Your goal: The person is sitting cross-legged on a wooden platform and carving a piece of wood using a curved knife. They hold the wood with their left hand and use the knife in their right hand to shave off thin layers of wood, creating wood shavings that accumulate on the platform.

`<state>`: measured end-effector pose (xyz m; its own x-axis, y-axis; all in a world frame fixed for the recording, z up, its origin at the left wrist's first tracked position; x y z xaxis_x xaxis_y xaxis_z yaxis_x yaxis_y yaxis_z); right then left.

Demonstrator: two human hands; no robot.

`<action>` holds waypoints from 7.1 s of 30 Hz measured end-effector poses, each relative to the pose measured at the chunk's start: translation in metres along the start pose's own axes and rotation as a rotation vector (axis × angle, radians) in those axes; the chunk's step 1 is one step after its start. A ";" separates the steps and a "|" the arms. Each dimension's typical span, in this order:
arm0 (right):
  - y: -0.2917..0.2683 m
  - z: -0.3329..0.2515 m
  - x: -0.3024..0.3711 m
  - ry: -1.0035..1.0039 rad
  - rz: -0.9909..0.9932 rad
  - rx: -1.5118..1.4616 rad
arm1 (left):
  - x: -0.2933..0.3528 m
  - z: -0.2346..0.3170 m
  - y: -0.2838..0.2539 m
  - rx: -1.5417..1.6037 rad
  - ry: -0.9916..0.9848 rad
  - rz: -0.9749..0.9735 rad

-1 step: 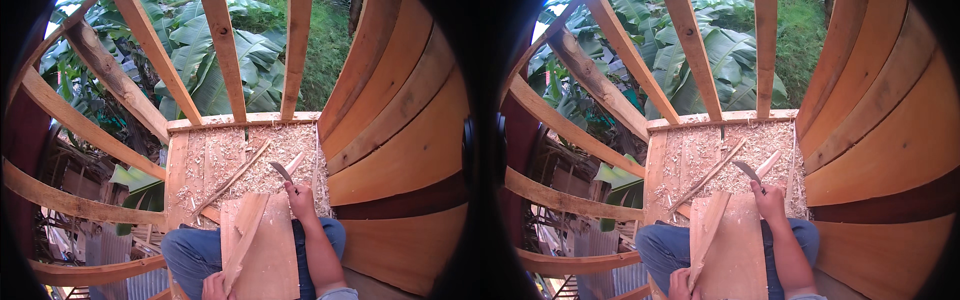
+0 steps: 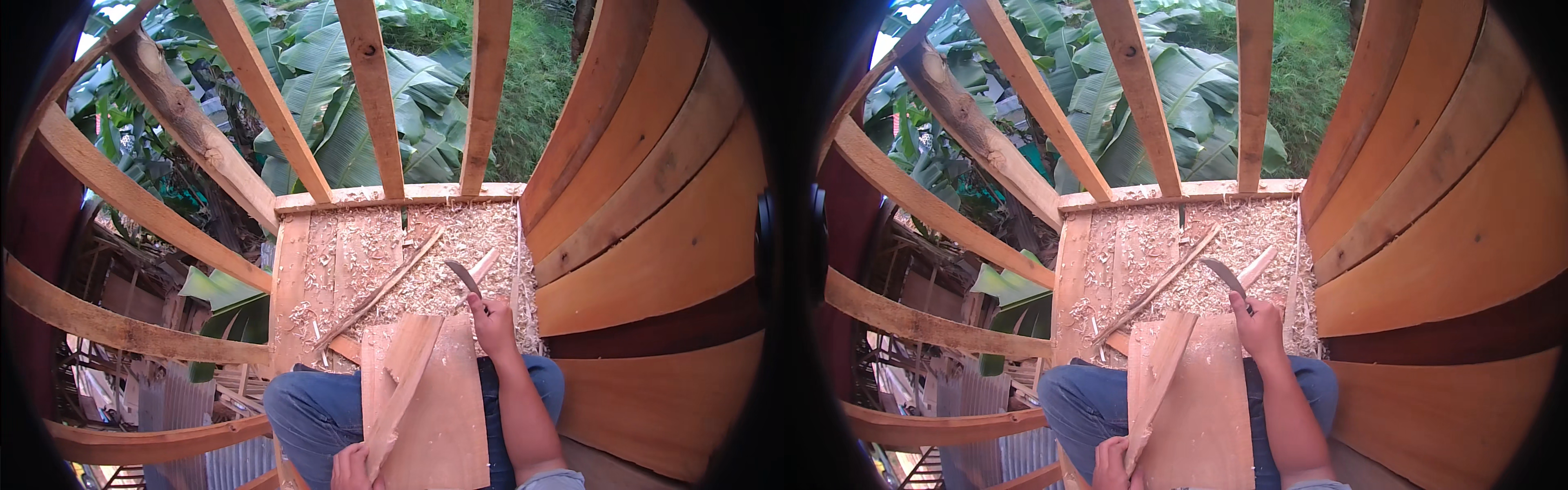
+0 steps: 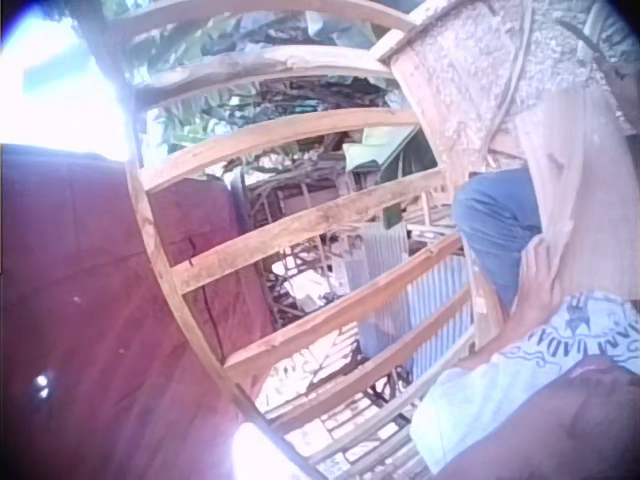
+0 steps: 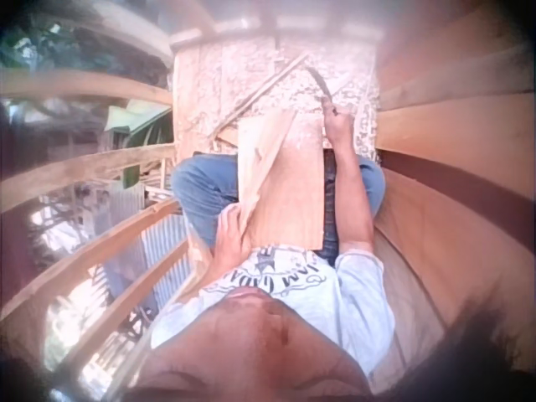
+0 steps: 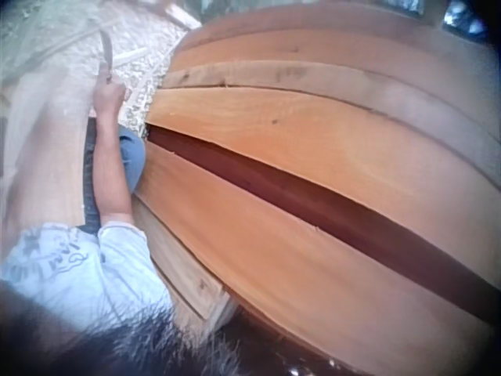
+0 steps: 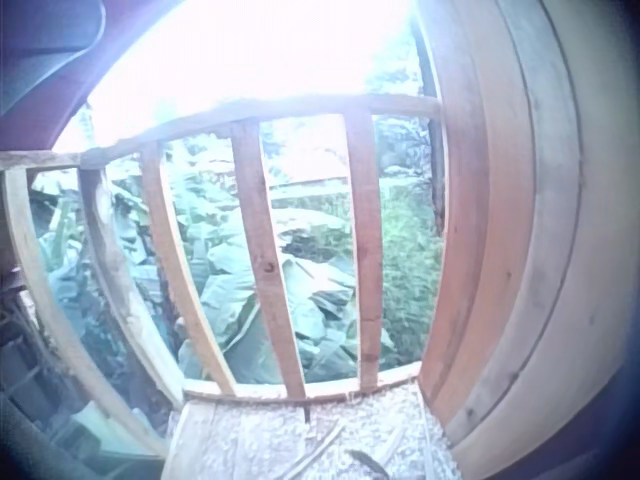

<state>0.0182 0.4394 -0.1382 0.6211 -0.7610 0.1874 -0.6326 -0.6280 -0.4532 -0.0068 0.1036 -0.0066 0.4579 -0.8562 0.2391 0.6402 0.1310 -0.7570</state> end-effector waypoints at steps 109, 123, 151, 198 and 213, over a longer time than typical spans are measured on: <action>-0.011 -0.059 0.180 0.051 -0.149 0.589 | -0.002 -0.055 0.021 0.491 0.162 -0.423; -0.035 -0.039 0.170 0.243 -0.112 0.488 | -0.005 -0.054 0.024 0.478 0.143 -0.410; -0.009 -0.047 0.164 -0.012 -0.167 0.703 | -0.012 -0.051 0.025 0.424 0.170 -0.361; 0.000 -0.051 0.166 -0.038 -0.258 0.661 | -0.013 -0.047 0.027 0.430 0.213 -0.389; -0.015 -0.044 0.148 -0.006 -0.194 0.696 | -0.014 -0.049 0.028 0.428 0.204 -0.358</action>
<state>0.0994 0.3287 -0.0650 0.6964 -0.6438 0.3171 -0.0706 -0.5011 -0.8625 -0.0252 0.0952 -0.0609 0.0666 -0.9576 0.2804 0.9441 -0.0304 -0.3282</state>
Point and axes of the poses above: each hand's wrist, its own x-axis away from the middle knuckle, its own y-axis out of the palm, z = x × y, the point moved 9 cm from there along -x, towards the middle knuckle, and after that the axes turned 9 degrees about -z, right-handed, at the moved point
